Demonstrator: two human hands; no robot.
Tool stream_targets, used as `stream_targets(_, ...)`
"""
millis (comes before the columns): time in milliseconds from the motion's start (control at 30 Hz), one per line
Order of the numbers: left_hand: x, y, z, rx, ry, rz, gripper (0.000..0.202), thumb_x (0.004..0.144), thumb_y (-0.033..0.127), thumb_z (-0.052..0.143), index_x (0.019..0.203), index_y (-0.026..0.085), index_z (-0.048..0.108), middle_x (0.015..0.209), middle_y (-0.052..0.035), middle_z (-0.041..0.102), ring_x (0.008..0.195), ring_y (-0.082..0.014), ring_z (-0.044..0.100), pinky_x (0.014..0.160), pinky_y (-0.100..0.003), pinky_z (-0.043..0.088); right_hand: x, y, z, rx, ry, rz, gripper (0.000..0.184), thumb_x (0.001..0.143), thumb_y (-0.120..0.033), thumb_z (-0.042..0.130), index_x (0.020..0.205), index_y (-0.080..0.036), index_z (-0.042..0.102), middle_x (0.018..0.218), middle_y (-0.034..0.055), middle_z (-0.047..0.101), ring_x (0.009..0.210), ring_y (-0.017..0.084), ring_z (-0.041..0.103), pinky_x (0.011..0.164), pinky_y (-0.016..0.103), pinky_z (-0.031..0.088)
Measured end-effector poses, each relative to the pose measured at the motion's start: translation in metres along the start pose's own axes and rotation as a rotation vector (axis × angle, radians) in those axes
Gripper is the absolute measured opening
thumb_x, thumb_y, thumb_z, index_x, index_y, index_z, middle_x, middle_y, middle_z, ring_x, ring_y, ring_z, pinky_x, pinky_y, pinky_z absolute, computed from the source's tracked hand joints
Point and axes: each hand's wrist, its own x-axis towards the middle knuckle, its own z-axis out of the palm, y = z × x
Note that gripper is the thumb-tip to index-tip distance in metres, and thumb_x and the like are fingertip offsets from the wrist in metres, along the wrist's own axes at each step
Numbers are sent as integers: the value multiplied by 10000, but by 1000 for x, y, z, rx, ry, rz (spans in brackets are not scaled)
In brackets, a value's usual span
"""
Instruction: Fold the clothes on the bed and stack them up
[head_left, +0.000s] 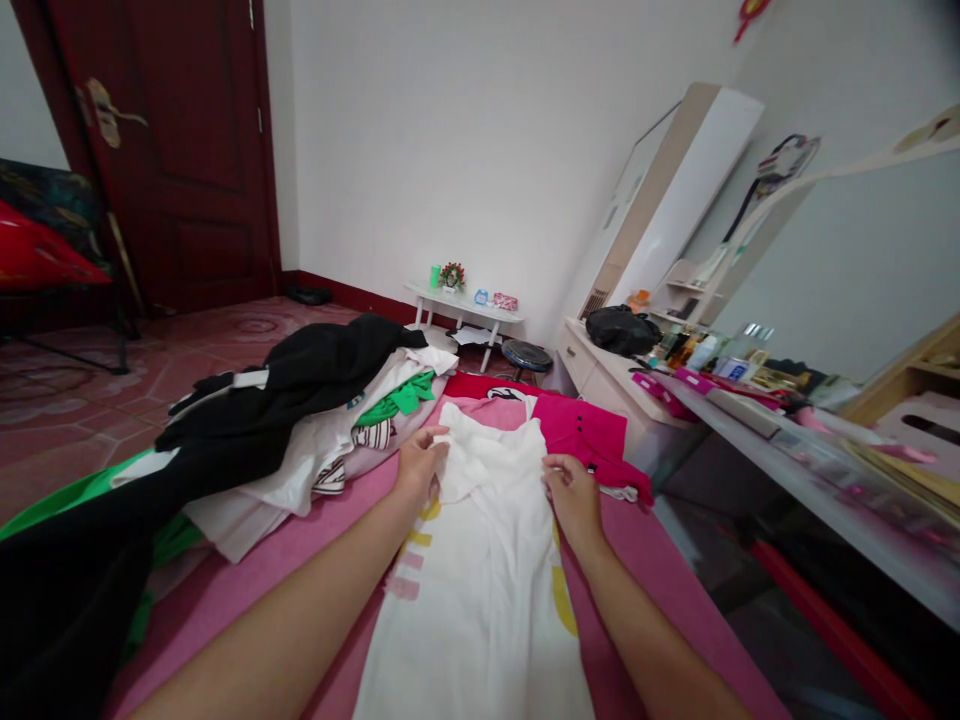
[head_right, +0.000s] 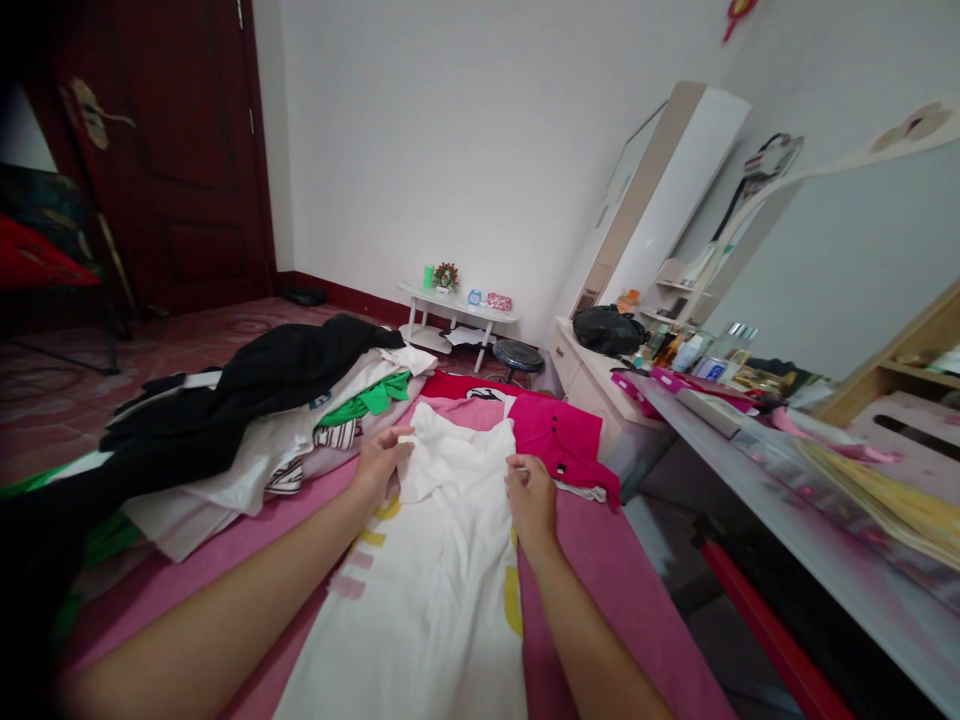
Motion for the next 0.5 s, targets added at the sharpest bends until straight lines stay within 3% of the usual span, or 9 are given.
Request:
stream_targets(100,-7,3,1,14,-73,98,242,649,114,519,845,149,658,638,19,598,498,-101,506,472,-197,368,40,1,12,-160,-68,-36,364,772,-256,421,1071,-143,595,746,34,663,587,151,606,538,247,457)
stream_targets(167,-11,8,2,34,-127,176,221,626,67,488,725,159,663,638,19,587,569,-110,521,541,-207,387,61,1,20,-233,-121,-42,403,745,-223,476,1126,-166,591,693,1,657,570,140,598,561,236,450)
stream_targets(233,-15,13,1,98,-209,327,247,611,24,459,642,167,657,655,10,585,666,-129,540,636,-226,404,75,3,27,-295,-162,-31,419,653,-187,593,1070,-195,634,680,-10,665,615,148,610,599,233,446)
stream_targets(333,-18,17,-2,233,-295,586,289,630,-10,427,626,179,646,680,0,578,740,-150,542,709,-254,404,89,7,37,-400,-182,12,303,521,-116,679,818,-178,685,699,24,680,717,190,634,645,248,443)
stream_targets(433,-15,18,-5,258,-228,648,306,664,-16,410,665,188,639,721,-4,574,761,-156,552,718,-263,416,98,11,47,-457,-160,60,100,604,-126,612,688,-145,662,590,43,645,629,197,635,607,260,446)
stream_targets(500,-9,17,-7,245,-118,634,322,672,-14,417,733,195,654,814,-14,589,843,-169,568,781,-281,432,99,12,53,-457,-118,71,197,700,-144,523,828,-117,671,597,53,649,593,193,639,591,266,458)
